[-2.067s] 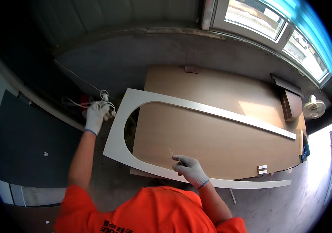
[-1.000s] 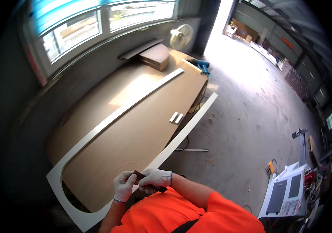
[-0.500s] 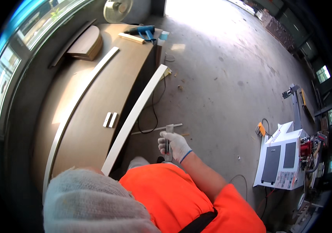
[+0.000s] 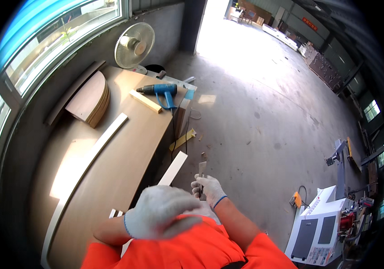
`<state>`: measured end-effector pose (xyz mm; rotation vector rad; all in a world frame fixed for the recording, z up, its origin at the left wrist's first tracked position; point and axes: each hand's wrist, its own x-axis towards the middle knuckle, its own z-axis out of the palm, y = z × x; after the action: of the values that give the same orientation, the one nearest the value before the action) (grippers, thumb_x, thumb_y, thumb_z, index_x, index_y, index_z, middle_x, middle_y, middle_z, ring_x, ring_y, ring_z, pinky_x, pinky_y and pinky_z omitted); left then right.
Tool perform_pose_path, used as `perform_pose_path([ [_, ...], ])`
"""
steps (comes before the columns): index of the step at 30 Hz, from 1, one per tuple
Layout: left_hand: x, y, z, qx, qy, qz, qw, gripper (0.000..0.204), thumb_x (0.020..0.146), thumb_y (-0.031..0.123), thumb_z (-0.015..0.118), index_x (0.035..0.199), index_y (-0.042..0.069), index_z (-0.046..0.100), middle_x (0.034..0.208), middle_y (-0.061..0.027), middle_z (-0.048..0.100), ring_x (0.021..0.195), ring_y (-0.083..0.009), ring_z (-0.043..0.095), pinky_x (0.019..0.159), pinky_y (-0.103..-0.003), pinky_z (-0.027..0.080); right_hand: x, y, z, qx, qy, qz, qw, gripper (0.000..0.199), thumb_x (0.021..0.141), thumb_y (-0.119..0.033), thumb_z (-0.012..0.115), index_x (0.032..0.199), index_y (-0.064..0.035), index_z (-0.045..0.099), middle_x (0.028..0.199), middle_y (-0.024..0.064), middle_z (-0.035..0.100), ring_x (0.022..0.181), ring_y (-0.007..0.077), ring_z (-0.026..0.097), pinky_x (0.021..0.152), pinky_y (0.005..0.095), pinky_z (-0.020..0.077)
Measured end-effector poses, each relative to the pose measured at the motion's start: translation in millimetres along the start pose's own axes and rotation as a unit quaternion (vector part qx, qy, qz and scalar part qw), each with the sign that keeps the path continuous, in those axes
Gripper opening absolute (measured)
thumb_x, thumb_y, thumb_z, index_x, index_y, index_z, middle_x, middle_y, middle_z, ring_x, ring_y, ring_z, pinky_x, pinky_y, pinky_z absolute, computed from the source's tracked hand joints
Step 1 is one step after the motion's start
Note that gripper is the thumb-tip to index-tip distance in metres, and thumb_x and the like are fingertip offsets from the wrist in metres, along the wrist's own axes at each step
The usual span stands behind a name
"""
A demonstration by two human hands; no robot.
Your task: The person uses a heat gun to soften a white plastic strip and presses it onto the edge of a large wooden board. They then use a utility knife to trim the excess plastic along the board's edge and smooth the strip with a wooden block. The person repeats this process for multiple sections of the board's perimeter.
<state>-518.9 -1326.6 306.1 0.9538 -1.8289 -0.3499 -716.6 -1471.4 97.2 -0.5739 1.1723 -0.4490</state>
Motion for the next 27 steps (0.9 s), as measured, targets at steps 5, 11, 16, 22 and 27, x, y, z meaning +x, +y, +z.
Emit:
perform_pose_path([
  [5, -22, -161, 25, 0.054, -0.041, -0.401, 0.914, 0.036, 0.097, 0.038, 0.075, 0.114, 0.006, 0.073, 0.096, -0.0106, 0.076, 0.083, -0.0282, 0.075, 0.074, -0.039, 0.06, 138, -80, 17, -0.308, 0.011, -0.155, 0.939, 0.02, 0.093, -0.027, 0.077, 0.093, -0.0084, 0.069, 0.073, 0.0052, 0.065, 0.065, 0.0215, 0.066, 0.061, 0.0369, 0.0537],
  [11, -2, -386, 46, 0.223, 0.155, -0.547, 0.792, 0.029, 0.094, 0.024, 0.076, 0.112, 0.002, 0.075, 0.103, -0.016, 0.076, 0.093, -0.0285, 0.076, 0.086, -0.039, 0.061, 363, -199, 160, -0.599, 0.025, -0.408, 0.689, 0.053, 0.088, -0.05, 0.079, 0.11, -0.003, 0.067, 0.107, 0.0243, 0.072, 0.1, 0.0423, 0.074, 0.087, 0.0526, 0.0594],
  [16, 10, -523, 47, 0.389, 0.204, -0.564, 0.699, 0.053, 0.093, 0.025, 0.078, 0.138, 0.003, 0.062, 0.148, -0.0244, 0.056, 0.135, -0.0429, 0.058, 0.112, -0.05, 0.048, 444, -229, 220, -0.678, -0.017, -0.269, 0.684, 0.066, 0.083, -0.051, 0.083, 0.119, -0.0002, 0.06, 0.113, 0.0219, 0.071, 0.095, 0.0372, 0.078, 0.081, 0.0483, 0.064],
  [22, 11, -599, 57, 0.45, 0.239, -0.579, 0.637, 0.08, 0.086, 0.029, 0.082, 0.156, 0.007, 0.049, 0.164, -0.0334, 0.038, 0.15, -0.0516, 0.041, 0.123, -0.057, 0.037, 498, -312, 192, -0.533, -0.048, -0.258, 0.804, 0.049, 0.073, -0.041, 0.081, 0.103, -0.0034, 0.072, 0.093, 0.0239, 0.077, 0.095, 0.0445, 0.075, 0.086, 0.0506, 0.0595],
  [27, 18, -625, 66, 0.503, 0.228, -0.523, 0.649, 0.095, 0.081, 0.023, 0.082, 0.164, 0.011, 0.039, 0.164, -0.0357, 0.036, 0.15, -0.0554, 0.039, 0.123, -0.062, 0.034, 626, -445, 160, -0.528, 0.097, -0.304, 0.787, 0.057, 0.075, -0.042, 0.081, 0.115, -0.0016, 0.071, 0.1, 0.0268, 0.077, 0.1, 0.0445, 0.075, 0.091, 0.0497, 0.0588],
])
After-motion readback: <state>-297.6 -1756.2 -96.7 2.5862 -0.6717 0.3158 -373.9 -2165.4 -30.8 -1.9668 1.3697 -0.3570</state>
